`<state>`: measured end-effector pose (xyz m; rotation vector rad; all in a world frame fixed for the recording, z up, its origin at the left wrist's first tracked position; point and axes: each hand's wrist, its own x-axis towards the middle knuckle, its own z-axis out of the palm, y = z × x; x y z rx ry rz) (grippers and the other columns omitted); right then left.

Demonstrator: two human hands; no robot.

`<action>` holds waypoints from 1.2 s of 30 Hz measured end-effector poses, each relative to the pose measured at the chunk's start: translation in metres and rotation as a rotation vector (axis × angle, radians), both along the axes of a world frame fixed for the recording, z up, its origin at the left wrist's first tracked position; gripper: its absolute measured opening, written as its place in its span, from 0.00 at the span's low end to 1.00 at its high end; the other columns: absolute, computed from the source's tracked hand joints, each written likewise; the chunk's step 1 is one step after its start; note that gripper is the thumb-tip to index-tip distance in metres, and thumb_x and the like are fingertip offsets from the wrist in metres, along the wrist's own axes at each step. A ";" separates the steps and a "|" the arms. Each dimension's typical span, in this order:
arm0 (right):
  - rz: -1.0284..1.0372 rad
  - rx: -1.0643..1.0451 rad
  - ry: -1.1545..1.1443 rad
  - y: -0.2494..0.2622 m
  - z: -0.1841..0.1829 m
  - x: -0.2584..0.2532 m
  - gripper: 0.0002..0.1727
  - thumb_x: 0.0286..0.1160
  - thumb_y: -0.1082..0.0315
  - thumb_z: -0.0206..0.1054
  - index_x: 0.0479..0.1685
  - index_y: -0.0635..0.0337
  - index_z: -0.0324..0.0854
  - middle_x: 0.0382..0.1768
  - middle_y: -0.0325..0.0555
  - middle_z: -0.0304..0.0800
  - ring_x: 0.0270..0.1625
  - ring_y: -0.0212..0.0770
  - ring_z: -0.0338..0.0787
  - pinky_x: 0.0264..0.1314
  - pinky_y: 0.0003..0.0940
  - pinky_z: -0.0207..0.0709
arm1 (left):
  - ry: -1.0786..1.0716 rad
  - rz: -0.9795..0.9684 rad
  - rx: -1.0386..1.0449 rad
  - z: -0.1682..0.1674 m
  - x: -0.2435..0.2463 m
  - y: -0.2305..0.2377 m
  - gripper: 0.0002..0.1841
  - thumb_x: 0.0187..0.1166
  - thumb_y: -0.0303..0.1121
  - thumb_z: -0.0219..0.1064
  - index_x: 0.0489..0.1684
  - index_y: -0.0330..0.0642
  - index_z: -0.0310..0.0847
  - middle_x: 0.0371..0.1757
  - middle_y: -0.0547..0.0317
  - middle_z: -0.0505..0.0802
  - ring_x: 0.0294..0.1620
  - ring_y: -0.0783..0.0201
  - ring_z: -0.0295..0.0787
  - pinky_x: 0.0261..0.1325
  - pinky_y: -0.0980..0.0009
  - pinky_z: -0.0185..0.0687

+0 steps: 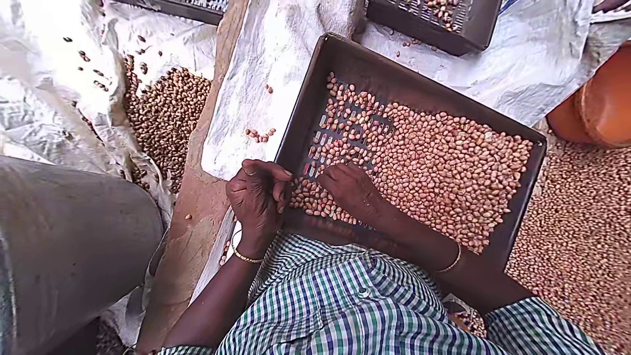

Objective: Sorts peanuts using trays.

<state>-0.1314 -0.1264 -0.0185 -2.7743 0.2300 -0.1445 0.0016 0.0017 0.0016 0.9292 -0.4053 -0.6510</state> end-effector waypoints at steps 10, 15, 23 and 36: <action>-0.337 0.850 0.404 -0.070 0.062 0.008 0.11 0.86 0.72 0.60 0.51 0.70 0.87 0.32 0.45 0.89 0.28 0.25 0.81 0.36 0.21 0.76 | -0.006 -0.031 -0.034 -0.001 0.001 -0.005 0.21 0.90 0.44 0.55 0.28 0.52 0.91 0.16 0.79 0.88 0.12 0.87 0.76 0.16 0.89 0.70; -0.832 0.783 -0.529 -0.150 0.080 -0.003 0.28 0.90 0.68 0.56 0.86 0.68 0.60 0.72 0.57 0.80 0.62 0.37 0.90 0.61 0.31 0.85 | 0.037 -0.097 -0.024 0.003 -0.001 -0.005 0.24 0.93 0.40 0.50 0.27 0.49 0.91 0.14 0.78 0.87 0.11 0.86 0.76 0.15 0.89 0.70; -1.197 0.194 -0.571 -0.088 0.077 -0.177 0.20 0.84 0.72 0.60 0.67 0.81 0.75 0.65 0.68 0.83 0.67 0.34 0.86 0.71 0.23 0.76 | -0.540 0.192 0.783 -0.012 0.152 0.040 0.13 0.91 0.41 0.54 0.48 0.53 0.86 0.37 0.74 0.93 0.29 0.78 0.87 0.30 0.78 0.85; -1.268 0.938 -0.585 -0.046 0.025 -0.270 0.40 0.68 0.80 0.59 0.86 0.73 0.51 0.67 0.45 0.78 0.57 0.15 0.83 0.59 0.10 0.75 | -0.109 -0.409 0.631 0.003 0.034 -0.003 0.17 0.76 0.19 0.54 0.60 0.41 0.78 0.34 0.76 0.92 0.31 0.84 0.89 0.37 0.84 0.87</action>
